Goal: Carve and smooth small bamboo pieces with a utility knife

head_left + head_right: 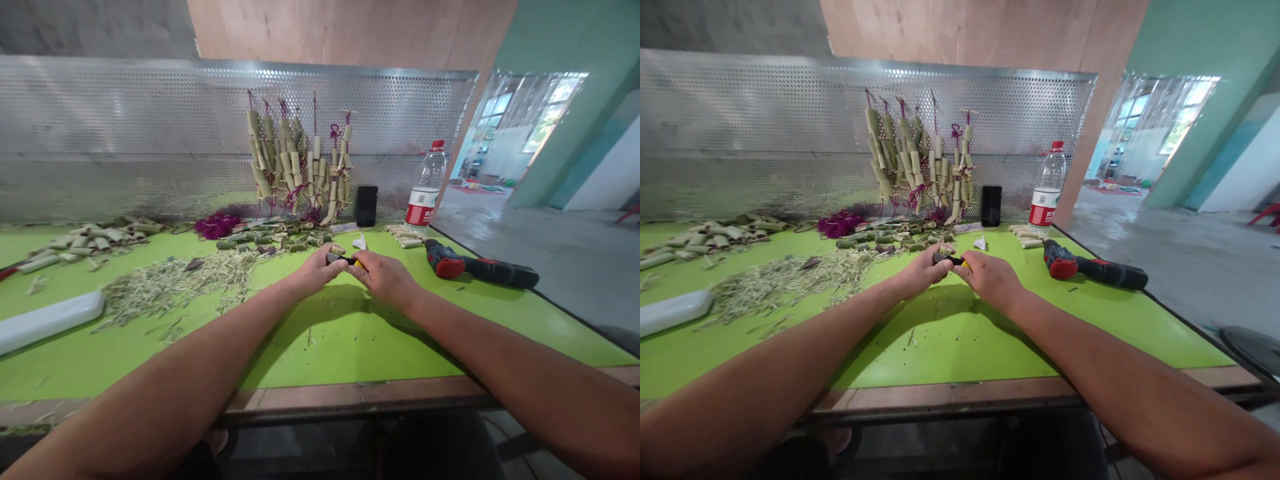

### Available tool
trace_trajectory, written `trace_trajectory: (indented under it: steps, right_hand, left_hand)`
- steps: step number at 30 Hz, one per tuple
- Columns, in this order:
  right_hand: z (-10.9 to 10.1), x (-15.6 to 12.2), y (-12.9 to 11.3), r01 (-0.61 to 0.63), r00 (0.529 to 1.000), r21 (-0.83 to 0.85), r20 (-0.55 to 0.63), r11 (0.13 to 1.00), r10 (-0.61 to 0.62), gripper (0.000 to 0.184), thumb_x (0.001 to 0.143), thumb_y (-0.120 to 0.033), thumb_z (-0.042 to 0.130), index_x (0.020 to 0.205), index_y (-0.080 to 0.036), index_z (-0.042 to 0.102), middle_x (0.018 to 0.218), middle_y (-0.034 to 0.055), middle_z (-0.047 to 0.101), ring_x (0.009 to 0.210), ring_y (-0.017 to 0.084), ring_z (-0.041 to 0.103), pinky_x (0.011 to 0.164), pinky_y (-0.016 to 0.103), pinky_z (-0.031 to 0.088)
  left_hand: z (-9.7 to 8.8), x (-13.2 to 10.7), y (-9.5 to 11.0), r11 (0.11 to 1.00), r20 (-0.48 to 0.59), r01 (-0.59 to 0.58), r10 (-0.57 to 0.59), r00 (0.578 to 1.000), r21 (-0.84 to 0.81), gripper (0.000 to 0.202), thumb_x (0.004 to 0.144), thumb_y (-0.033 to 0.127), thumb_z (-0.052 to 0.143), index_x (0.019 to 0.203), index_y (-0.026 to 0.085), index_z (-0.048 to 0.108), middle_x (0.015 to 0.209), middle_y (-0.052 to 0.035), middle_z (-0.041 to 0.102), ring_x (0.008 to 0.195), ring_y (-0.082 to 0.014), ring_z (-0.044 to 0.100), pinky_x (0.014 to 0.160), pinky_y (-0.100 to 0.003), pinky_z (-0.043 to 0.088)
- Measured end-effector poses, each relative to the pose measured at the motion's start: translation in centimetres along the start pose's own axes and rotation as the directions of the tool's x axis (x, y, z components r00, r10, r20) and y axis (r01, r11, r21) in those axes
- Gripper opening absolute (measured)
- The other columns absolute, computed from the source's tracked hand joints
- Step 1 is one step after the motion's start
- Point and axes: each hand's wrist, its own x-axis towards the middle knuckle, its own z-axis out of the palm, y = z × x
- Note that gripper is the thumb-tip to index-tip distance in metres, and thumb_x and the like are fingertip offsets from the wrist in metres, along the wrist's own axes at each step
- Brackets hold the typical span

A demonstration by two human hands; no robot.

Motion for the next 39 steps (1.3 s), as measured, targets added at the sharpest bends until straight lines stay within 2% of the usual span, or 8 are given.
trace_trajectory:
  steps: [7,17,21,25,28,31,35,39]
  right_hand:
    - [-0.3,-0.1,-0.1,-0.007,0.998,-0.048,-0.055,0.999,0.005,0.046,0.099,-0.057,0.030,0.099,-0.020,0.057,0.082,0.0058,0.064,0.066,0.018,0.053,0.054,0.029,0.020]
    - [-0.1,-0.2,-0.3,-0.053,0.993,-0.052,-0.104,0.997,0.047,0.047,0.099,-0.056,0.032,0.110,-0.019,0.058,0.097,0.0089,0.069,0.074,0.021,0.059,0.057,0.029,0.024]
    - [0.1,0.0,0.0,-0.113,0.987,0.026,-0.110,0.993,0.115,0.045,0.098,-0.055,0.035,0.109,-0.018,0.059,0.096,0.0102,0.069,0.076,0.021,0.059,0.058,0.028,0.028]
    - [0.2,0.1,0.4,-0.160,0.982,0.110,-0.085,0.981,0.170,0.046,0.097,-0.058,0.034,0.101,-0.020,0.059,0.083,0.0071,0.067,0.071,0.020,0.057,0.056,0.027,0.028]
    - [0.2,0.2,0.4,-0.152,0.985,0.131,-0.059,0.980,0.160,0.047,0.093,-0.061,0.041,0.102,-0.019,0.059,0.083,0.0065,0.066,0.070,0.020,0.057,0.056,0.027,0.028]
    - [0.3,0.1,0.3,-0.100,0.995,0.139,-0.003,0.985,0.101,0.044,0.094,-0.059,0.042,0.101,-0.019,0.059,0.082,0.0058,0.066,0.068,0.018,0.056,0.056,0.027,0.028]
    - [0.2,0.1,0.0,-0.064,0.998,0.145,0.005,0.987,0.064,0.042,0.096,-0.056,0.038,0.096,-0.019,0.059,0.078,0.0045,0.063,0.067,0.017,0.054,0.056,0.027,0.027]
    - [0.1,0.0,-0.1,-0.047,0.999,0.144,0.027,0.988,0.044,0.043,0.096,-0.057,0.037,0.088,-0.019,0.056,0.074,0.0034,0.061,0.066,0.017,0.053,0.055,0.027,0.025]
  left_hand:
    - [0.1,0.2,1.2,0.988,-0.090,-0.028,0.041,0.995,0.149,0.027,0.085,0.043,0.054,0.091,0.016,0.052,0.069,0.0032,0.044,0.063,-0.0117,0.040,0.058,-0.025,0.030]
    - [0.3,0.3,1.4,0.969,-0.206,0.078,-0.029,0.978,0.233,0.035,0.085,0.052,0.055,0.084,0.017,0.054,0.070,0.0011,0.049,0.066,-0.0134,0.044,0.057,-0.025,0.032]
    - [0.3,0.3,0.8,0.992,-0.210,0.111,-0.096,0.973,0.061,0.041,0.085,0.059,0.055,0.081,0.018,0.049,0.065,0.0034,0.042,0.056,-0.0102,0.039,0.052,-0.024,0.034]
    - [0.2,0.4,0.2,0.955,-0.028,0.109,-0.121,0.992,-0.277,0.042,0.082,0.053,0.064,0.100,0.020,0.046,0.071,0.0051,0.042,0.058,-0.0085,0.043,0.059,-0.026,0.046]
    - [0.1,0.6,-0.3,0.920,0.045,0.112,-0.103,0.994,-0.375,0.044,0.082,0.050,0.066,0.105,0.019,0.045,0.074,0.0044,0.044,0.061,-0.0080,0.044,0.063,-0.026,0.047]
    - [0.2,0.6,-0.6,0.953,0.038,0.090,-0.083,0.996,-0.291,0.044,0.085,0.051,0.061,0.112,0.019,0.046,0.073,0.0037,0.046,0.061,-0.0095,0.045,0.061,-0.026,0.043]
    - [0.2,0.3,-0.2,0.994,0.016,0.018,-0.017,1.000,-0.112,0.038,0.090,0.045,0.055,0.115,0.018,0.047,0.069,0.0039,0.047,0.063,-0.0117,0.047,0.060,-0.026,0.038]
    - [0.2,0.1,0.5,0.995,-0.057,-0.001,0.007,0.998,0.096,0.025,0.088,0.039,0.055,0.101,0.018,0.049,0.070,0.0034,0.046,0.063,-0.0125,0.043,0.059,-0.026,0.033]
